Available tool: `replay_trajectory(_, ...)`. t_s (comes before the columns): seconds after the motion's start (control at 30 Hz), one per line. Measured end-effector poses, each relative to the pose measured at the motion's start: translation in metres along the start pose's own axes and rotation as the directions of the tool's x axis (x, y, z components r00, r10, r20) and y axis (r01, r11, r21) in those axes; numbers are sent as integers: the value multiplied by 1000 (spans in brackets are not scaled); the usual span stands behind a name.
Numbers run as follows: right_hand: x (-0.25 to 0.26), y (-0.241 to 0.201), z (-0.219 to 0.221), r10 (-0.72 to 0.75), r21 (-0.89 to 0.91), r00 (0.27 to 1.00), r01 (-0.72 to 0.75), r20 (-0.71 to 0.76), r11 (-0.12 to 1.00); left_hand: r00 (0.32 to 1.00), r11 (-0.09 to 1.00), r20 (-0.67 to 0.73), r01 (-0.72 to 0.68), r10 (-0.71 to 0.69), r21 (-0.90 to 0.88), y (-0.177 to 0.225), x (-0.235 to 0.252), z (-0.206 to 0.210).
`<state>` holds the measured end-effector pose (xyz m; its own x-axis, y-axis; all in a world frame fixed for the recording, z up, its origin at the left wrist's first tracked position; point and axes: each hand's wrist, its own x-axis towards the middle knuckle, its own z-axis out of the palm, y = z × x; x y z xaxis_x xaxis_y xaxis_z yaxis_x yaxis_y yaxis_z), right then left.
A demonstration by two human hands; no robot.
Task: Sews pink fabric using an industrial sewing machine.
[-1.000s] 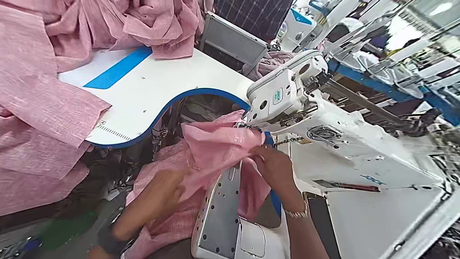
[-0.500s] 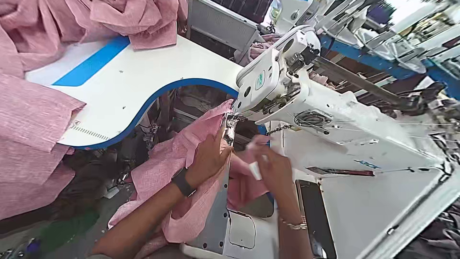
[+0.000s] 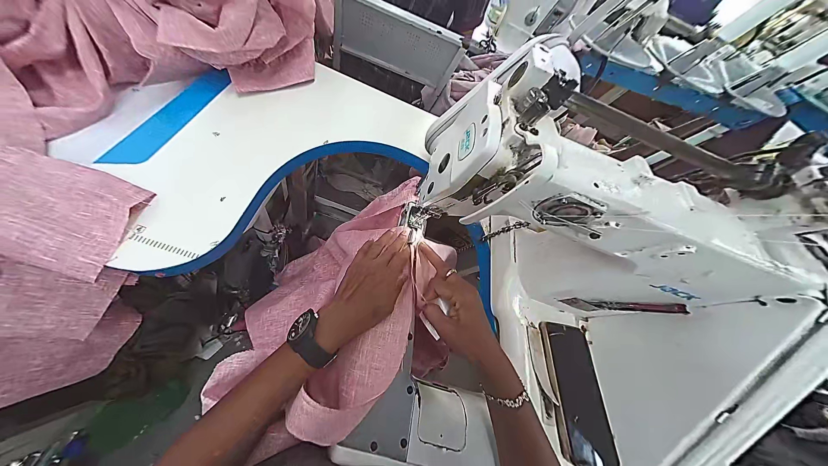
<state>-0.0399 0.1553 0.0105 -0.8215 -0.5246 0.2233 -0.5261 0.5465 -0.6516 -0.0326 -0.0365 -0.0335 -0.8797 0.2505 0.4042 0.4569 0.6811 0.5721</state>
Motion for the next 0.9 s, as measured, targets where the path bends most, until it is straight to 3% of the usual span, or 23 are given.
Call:
replay_trajectory(0.07,-2,-3,-1,4,-48,1000,-3,19,999,999,999,-42,-30,32,41,1,-1,2)
replay_trajectory(0.2,2,-4,2,-23,-126,1000,22,-10,992,999,996,-37,-8,4,-93,5,-2,0)
replay_trajectory(0.27,9,-2,7,48,78,999,-48,-4,996,999,984,-40,23,-30,-178,7,-4,-2)
replay_trajectory(0.33,19,3,18,141,375,990,-127,-10,918,996,974,-75,21,-38,-224,7,-5,-3)
replay_trajectory(0.4,21,2,27,174,469,981,-114,-87,876,996,969,-90,-5,-18,-247,7,-3,-2)
replay_trajectory(0.5,13,-6,32,170,374,960,-78,-221,924,998,967,-62,-2,-14,-256,7,0,-2)
replay_trajectory(0.73,17,-1,23,267,517,956,-168,-122,839,994,964,-110,-2,-28,-267,7,7,5)
replay_trajectory(0.83,19,-7,29,239,398,949,-141,-207,906,995,963,-90,19,-45,-270,6,10,4)
replay_trajectory(0.9,17,-17,38,228,174,929,-183,-290,968,995,956,-70,51,-74,-291,5,12,5)
